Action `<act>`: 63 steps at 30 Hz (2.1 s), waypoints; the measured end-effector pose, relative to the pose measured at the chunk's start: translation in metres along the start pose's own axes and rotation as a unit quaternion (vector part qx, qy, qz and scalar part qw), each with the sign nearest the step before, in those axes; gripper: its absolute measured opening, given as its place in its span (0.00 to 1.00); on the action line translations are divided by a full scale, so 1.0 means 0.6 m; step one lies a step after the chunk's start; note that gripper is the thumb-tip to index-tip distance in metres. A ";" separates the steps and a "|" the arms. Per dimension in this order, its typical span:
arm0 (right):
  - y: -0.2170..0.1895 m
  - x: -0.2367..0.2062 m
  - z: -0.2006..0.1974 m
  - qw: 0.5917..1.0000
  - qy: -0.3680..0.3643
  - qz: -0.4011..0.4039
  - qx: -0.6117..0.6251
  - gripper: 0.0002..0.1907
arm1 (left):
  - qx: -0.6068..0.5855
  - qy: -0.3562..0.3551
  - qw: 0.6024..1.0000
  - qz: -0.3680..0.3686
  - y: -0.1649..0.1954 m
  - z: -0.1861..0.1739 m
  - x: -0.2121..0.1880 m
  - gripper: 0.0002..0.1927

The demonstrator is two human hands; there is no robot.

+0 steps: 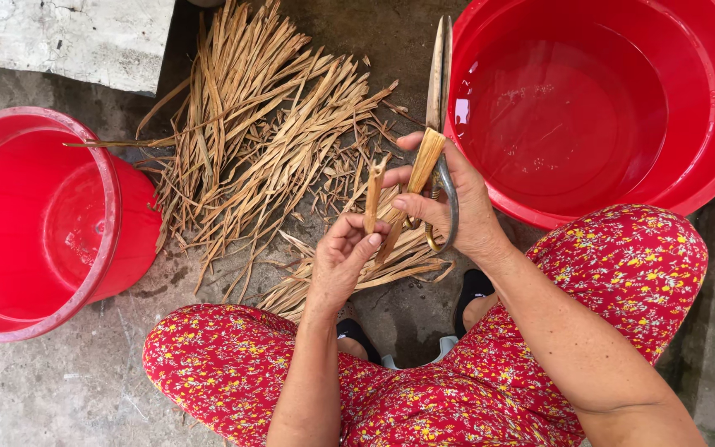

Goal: The person sits on a low stool outdoors and trims dried palm leaves with scissors, cutting off hard edge strips and ends from each leaf one at a time, then sets the trimmed leaves on a pile beside them next to red buckets of water.

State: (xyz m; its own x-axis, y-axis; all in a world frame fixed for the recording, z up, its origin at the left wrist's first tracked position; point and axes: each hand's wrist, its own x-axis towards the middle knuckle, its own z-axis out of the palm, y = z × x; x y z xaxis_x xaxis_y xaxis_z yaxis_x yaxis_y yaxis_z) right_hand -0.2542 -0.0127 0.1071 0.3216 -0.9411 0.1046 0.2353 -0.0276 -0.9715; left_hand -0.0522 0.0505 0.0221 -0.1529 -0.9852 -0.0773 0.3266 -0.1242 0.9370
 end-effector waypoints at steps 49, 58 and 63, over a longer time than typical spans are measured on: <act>0.014 -0.037 0.061 0.957 0.045 0.046 -0.282 0.33 | 0.124 0.128 0.982 0.068 0.016 0.059 -0.006 0.13; 0.030 -0.034 0.041 0.973 0.026 0.030 -0.228 0.33 | 0.077 0.155 0.982 0.078 0.015 0.028 0.000 0.16; 0.033 -0.024 0.029 0.987 0.084 -0.045 -0.127 0.28 | 0.024 0.158 0.985 0.062 0.031 0.013 0.000 0.15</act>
State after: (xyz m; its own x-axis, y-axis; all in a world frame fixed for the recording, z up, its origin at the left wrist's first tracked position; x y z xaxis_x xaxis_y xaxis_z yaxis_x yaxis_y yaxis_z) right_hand -0.2380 0.0062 0.0904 0.1482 -0.9730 0.1769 0.0110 -0.1773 -0.9841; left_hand -0.0535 0.0493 0.0421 0.1858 -0.9810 -0.0564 0.2795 -0.0023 0.9601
